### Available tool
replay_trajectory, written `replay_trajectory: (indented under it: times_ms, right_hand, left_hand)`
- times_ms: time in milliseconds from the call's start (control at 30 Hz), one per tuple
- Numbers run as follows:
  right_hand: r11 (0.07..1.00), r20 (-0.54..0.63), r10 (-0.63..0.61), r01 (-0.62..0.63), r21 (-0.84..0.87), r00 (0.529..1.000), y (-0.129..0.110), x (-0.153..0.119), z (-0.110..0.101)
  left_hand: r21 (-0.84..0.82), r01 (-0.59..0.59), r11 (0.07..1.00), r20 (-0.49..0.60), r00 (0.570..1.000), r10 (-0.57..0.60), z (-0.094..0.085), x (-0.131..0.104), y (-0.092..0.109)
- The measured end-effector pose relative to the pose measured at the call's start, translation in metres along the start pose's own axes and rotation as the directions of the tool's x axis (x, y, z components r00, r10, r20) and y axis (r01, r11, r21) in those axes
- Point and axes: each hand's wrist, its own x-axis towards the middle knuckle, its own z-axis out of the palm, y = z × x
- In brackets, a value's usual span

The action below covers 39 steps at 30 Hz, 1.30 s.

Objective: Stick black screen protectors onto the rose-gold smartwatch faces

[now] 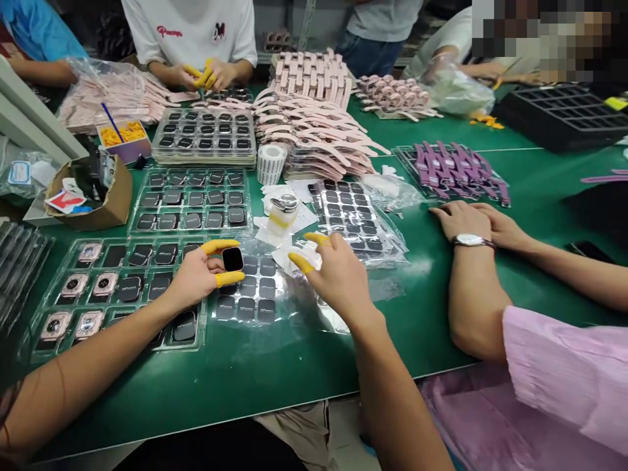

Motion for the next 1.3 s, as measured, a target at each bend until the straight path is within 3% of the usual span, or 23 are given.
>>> replay_trajectory:
  times_ms: [133,233,333,433,533,867,933,1000,1067,1133,1200,1300]
  right_hand:
    - [0.972,-0.046,-0.227,0.224,-0.066,0.973,-0.012,0.01,0.014]
    - [0.899,-0.201,-0.383,0.413,0.143,0.902,-0.03,0.01,0.022]
    - [0.78,-0.234,-0.511,0.561,0.279,0.827,-0.057,0.014,0.032]
    - [0.814,-0.31,-0.45,0.528,0.244,0.837,-0.075,0.02,0.041]
    - [0.799,-0.351,-0.433,0.534,0.277,0.83,-0.077,0.022,0.046]
    - [0.788,-0.333,-0.387,0.495,0.365,0.86,-0.077,0.02,0.056]
    - [0.82,-0.314,-0.352,0.453,0.351,0.882,-0.076,0.023,0.055]
    - [0.898,-0.358,-0.236,0.343,0.273,0.903,-0.071,0.024,0.051]
    - [0.948,-0.473,-0.117,0.24,0.209,0.873,-0.064,0.021,0.043]
    - [0.954,-0.562,-0.062,0.214,0.209,0.825,-0.062,0.013,0.038]
    - [0.929,-0.564,-0.099,0.279,0.243,0.82,-0.07,0.004,0.038]
    - [0.823,-0.404,-0.28,0.434,0.365,0.871,-0.092,-0.003,0.049]
  left_hand:
    - [0.018,-0.004,1.0,0.005,1.0,0.004,0.0,0.0,-0.001]
    - [0.055,-0.013,0.998,0.005,1.0,0.013,-0.001,0.0,-0.002]
    - [0.091,-0.026,0.996,-0.004,1.0,0.026,-0.002,-0.002,-0.003]
    - [0.13,-0.026,0.991,-0.042,0.999,0.032,-0.002,-0.004,-0.003]
    - [0.165,-0.058,0.985,-0.024,0.998,0.062,-0.002,-0.003,-0.005]
    - [0.193,-0.029,0.981,-0.02,0.999,0.034,-0.003,0.0,-0.009]
    - [0.192,-0.026,0.981,-0.002,1.0,0.027,-0.003,-0.001,-0.008]
    - [0.195,-0.043,0.98,-0.02,0.999,0.047,-0.003,0.0,-0.007]
    - [0.2,-0.05,0.979,-0.06,0.996,0.063,-0.003,0.001,-0.006]
    - [0.203,-0.039,0.978,-0.064,0.997,0.054,-0.004,0.002,-0.006]
    - [0.209,-0.027,0.978,-0.045,0.998,0.037,-0.004,0.002,-0.007]
    - [0.22,-0.112,0.969,-0.038,0.992,0.123,-0.003,-0.001,-0.01]
